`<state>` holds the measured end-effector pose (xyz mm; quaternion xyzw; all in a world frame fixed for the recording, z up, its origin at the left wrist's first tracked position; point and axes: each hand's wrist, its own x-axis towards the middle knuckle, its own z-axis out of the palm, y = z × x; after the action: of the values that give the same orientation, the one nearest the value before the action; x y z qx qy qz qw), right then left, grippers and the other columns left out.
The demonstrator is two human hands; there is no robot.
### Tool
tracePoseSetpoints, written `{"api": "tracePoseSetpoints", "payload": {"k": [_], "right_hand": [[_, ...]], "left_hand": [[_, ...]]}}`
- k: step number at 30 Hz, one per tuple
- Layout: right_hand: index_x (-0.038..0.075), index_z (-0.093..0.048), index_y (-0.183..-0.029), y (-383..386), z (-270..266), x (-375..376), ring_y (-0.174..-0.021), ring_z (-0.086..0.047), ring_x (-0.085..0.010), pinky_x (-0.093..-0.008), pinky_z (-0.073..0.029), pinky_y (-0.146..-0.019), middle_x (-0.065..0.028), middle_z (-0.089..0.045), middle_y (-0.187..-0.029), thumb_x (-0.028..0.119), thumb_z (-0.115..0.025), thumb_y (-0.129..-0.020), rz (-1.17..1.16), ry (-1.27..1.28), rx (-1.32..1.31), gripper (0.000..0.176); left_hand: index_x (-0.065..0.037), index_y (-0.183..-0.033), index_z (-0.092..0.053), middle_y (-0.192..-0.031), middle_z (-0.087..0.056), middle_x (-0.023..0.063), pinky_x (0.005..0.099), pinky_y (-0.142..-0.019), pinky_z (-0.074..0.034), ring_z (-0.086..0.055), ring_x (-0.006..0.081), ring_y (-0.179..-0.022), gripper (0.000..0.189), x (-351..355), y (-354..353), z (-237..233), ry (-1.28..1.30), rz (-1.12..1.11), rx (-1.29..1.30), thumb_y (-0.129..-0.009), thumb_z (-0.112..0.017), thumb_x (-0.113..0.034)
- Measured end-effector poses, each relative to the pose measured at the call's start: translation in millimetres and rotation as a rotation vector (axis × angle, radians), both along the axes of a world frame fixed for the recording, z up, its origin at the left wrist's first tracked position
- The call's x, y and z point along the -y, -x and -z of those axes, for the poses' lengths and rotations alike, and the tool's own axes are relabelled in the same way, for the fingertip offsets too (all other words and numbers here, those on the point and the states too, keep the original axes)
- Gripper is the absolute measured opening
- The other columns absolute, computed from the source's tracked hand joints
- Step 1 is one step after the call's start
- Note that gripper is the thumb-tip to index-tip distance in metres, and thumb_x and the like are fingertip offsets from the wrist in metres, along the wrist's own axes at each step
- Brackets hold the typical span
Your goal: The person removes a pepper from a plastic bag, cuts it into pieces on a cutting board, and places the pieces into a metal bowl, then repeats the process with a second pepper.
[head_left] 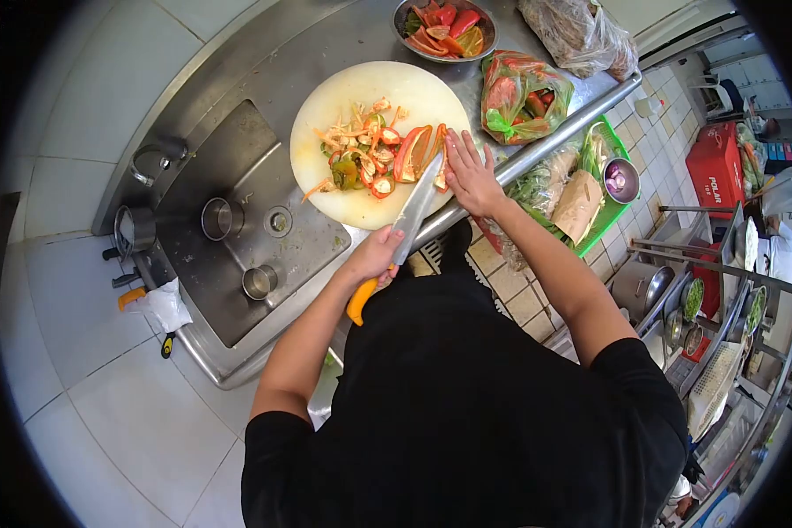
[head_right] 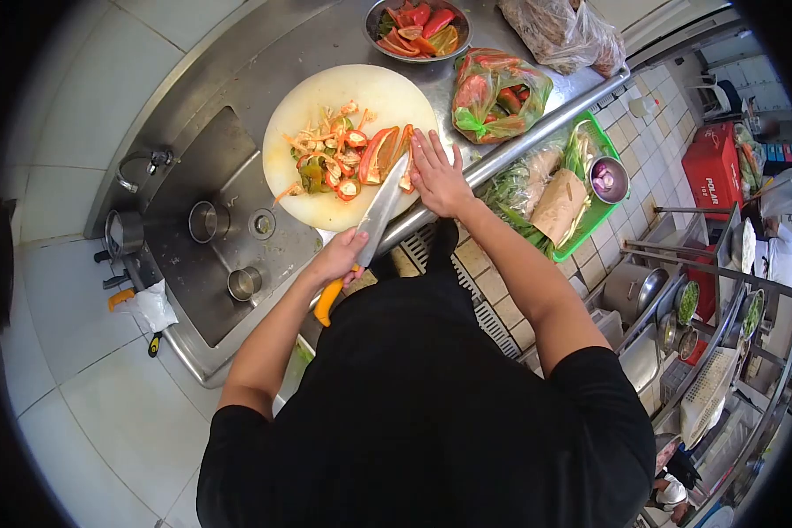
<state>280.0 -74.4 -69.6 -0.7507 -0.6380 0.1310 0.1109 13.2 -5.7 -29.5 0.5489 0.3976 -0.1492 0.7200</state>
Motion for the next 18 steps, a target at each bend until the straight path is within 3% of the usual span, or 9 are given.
{"api": "tracePoseSetpoints", "payload": {"k": [2, 5, 7, 8, 11, 12, 15, 17, 18], "right_hand": [[0.005, -0.011, -0.157, -1.3, 0.8, -0.9, -0.153, -0.002, -0.0334, -0.0613, -0.007, -0.118, -0.0096, -0.008, -0.166, 0.036, -0.033, -0.101, -0.002, 0.003, 0.01, 0.068], [0.014, -0.025, -0.156, -1.0, 0.5, 1.4, -0.152, -0.01, -0.0346, -0.061, -0.01, -0.118, -0.011, -0.015, -0.164, 0.032, -0.049, -0.097, 0.031, -0.136, -0.142, 0.066], [0.026, -0.048, -0.146, -2.6, -14.3, 1.7, -0.148, -0.022, -0.0345, -0.0602, -0.015, -0.117, -0.011, -0.025, -0.16, 0.024, -0.066, -0.087, -0.014, -0.251, -0.197, 0.063], [0.031, -0.068, -0.124, -2.2, -20.0, -2.4, -0.141, -0.034, -0.0328, -0.0565, -0.021, -0.115, -0.0096, -0.037, -0.153, 0.02, -0.076, -0.077, 0.005, -0.3, -0.213, 0.048], [0.026, -0.074, -0.111, -25.3, -20.1, -14.7, -0.137, -0.038, -0.0313, -0.052, -0.026, -0.113, -0.0088, -0.043, -0.149, 0.023, -0.075, -0.079, -0.101, -0.295, -0.151, 0.033], [0.021, -0.074, -0.097, -26.4, -27.8, -18.6, -0.131, -0.042, -0.03, -0.0485, -0.029, -0.111, -0.0076, -0.049, -0.142, 0.023, -0.075, -0.078, -0.108, -0.311, -0.178, 0.019], [0.016, -0.071, -0.091, -36.1, -31.8, -29.3, -0.129, -0.043, -0.0299, -0.0469, -0.03, -0.11, -0.0076, -0.05, -0.139, 0.02, -0.074, -0.078, -0.164, -0.231, -0.05, 0.014], [0.013, -0.067, -0.088, -43.2, -36.3, -36.8, -0.126, -0.045, -0.0321, -0.0457, -0.033, -0.108, -0.0088, -0.053, -0.133, 0.015, -0.072, -0.079, -0.202, -0.266, -0.054, 0.011], [0.012, -0.066, -0.09, -48.6, -38.3, -42.8, -0.126, -0.046, -0.0327, -0.0449, -0.034, -0.108, -0.0095, -0.055, -0.131, 0.013, -0.07, -0.081, -0.159, -0.253, -0.235, 0.01]], "left_hand": [[-0.008, -0.113, -0.05, -0.058, -0.053, 0.0052, 0.0257, -0.033, -0.038, -0.045, 0.0113, -0.036, 0.033, 4.1, -12.2, -2.6, -0.043, 0.002, -0.001, -0.108, -0.034, -0.037], [-0.009, -0.11, -0.051, -0.058, -0.053, 0.0054, 0.0259, -0.033, -0.038, -0.046, 0.0115, -0.036, 0.032, 7.3, -12.0, 1.7, -0.071, -0.03, 0.011, -0.108, -0.035, -0.037], [-0.009, -0.11, -0.051, -0.057, -0.053, 0.0055, 0.026, -0.033, -0.039, -0.046, 0.0116, -0.036, 0.031, 3.0, -11.1, -0.6, -0.077, -0.008, -0.002, -0.108, -0.035, -0.037], [-0.01, -0.109, -0.051, -0.057, -0.054, 0.0055, 0.026, -0.034, -0.039, -0.047, 0.0118, -0.036, 0.031, -0.3, -10.1, -1.8, -0.081, 0.021, -0.017, -0.108, -0.035, -0.037], [-0.009, -0.106, -0.051, -0.057, -0.056, 0.0061, 0.0274, -0.033, -0.039, -0.048, 0.0125, -0.036, 0.029, -10.6, -6.6, -10.0, -0.105, 0.07, -0.022, -0.108, -0.037, -0.034], [-0.009, -0.106, -0.051, -0.057, -0.056, 0.0061, 0.0274, -0.033, -0.039, -0.048, 0.0125, -0.036, 0.029, -12.6, -4.1, -14.7, -0.11, 0.061, -0.02, -0.108, -0.037, -0.034], [-0.004, -0.103, -0.054, -0.058, -0.058, 0.0114, 0.0352, -0.039, -0.044, -0.054, 0.0191, -0.039, 0.033, -18.4, 7.7, -32.3, -0.304, 0.128, -0.095, -0.106, -0.038, -0.033], [-0.003, -0.099, -0.057, -0.063, -0.062, 0.0138, 0.0407, -0.051, -0.05, -0.061, 0.0241, -0.048, 0.033, -21.9, 18.1, -46.3, -0.545, 0.247, -0.202, -0.104, -0.041, -0.032], [-0.003, -0.099, -0.057, -0.063, -0.062, 0.0138, 0.0407, -0.051, -0.05, -0.061, 0.0241, -0.048, 0.033, -22.6, 21.1, -50.4, -0.546, 0.237, -0.202, -0.104, -0.041, -0.032]]}}
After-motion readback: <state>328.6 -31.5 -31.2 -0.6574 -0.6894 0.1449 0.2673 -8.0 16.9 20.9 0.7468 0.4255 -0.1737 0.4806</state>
